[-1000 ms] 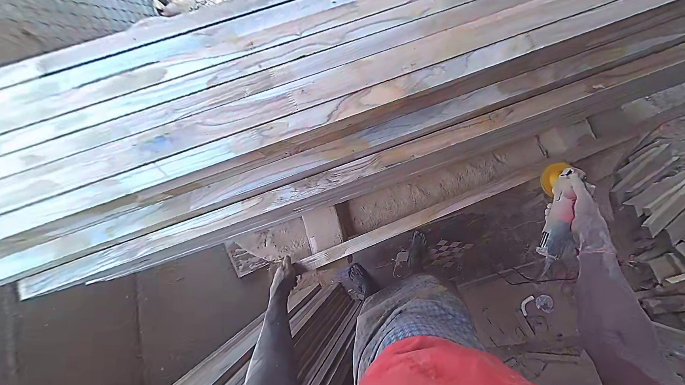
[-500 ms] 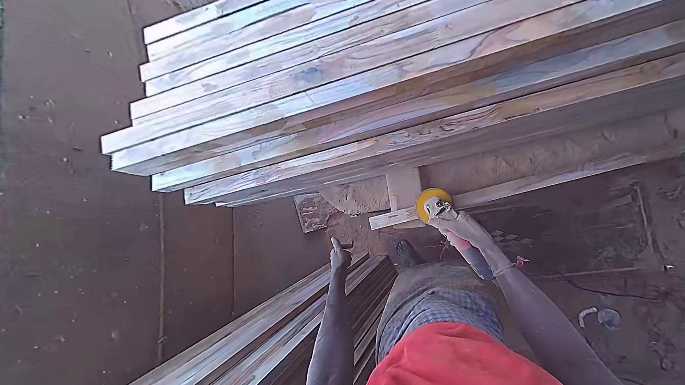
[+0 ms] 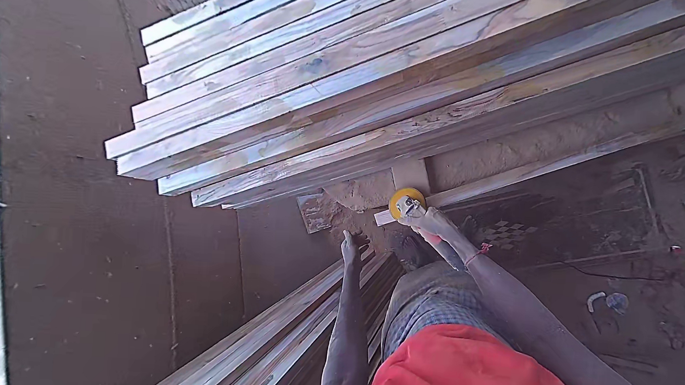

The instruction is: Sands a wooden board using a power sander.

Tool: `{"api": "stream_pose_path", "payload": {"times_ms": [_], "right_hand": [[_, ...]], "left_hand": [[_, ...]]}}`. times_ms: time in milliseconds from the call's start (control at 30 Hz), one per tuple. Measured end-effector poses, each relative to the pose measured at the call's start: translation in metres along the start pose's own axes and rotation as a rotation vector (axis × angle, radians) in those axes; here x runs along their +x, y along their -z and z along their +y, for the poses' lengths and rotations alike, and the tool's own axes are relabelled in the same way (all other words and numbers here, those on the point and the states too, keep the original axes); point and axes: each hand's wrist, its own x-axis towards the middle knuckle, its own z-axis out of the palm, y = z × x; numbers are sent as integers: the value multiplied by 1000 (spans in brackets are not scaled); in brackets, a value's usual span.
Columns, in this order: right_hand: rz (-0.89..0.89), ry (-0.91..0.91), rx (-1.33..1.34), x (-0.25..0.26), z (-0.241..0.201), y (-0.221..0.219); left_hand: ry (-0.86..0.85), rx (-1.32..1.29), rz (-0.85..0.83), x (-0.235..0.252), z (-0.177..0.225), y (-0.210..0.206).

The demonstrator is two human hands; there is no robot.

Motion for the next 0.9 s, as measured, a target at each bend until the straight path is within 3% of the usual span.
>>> {"api": "stream_pose_path", "payload": {"times_ms": [100,200,333,433,567,767,900], "right_hand": [[65,-29,221,-1,50,39],[144,-84,435,-5,95,82],[261,-112,641,-24,156,152],[360,-112,731,-36,201,208],[428,-132,788,-47,243,297],[561,-181,894,-71,301,442],[649,-163,983,-52,381,535]], "left_hand": [[-284,186,-73,17,18,-30],[-624,713,-49,23,31,-60],[-746,1210,127,3,34,-111],[-755,1274,197,-9,37,-144],[-821,1268,127,-18,38,-207],[-921,1167,-4,-43,31,-350],[-736,1256,70,-65,31,-430]]}}
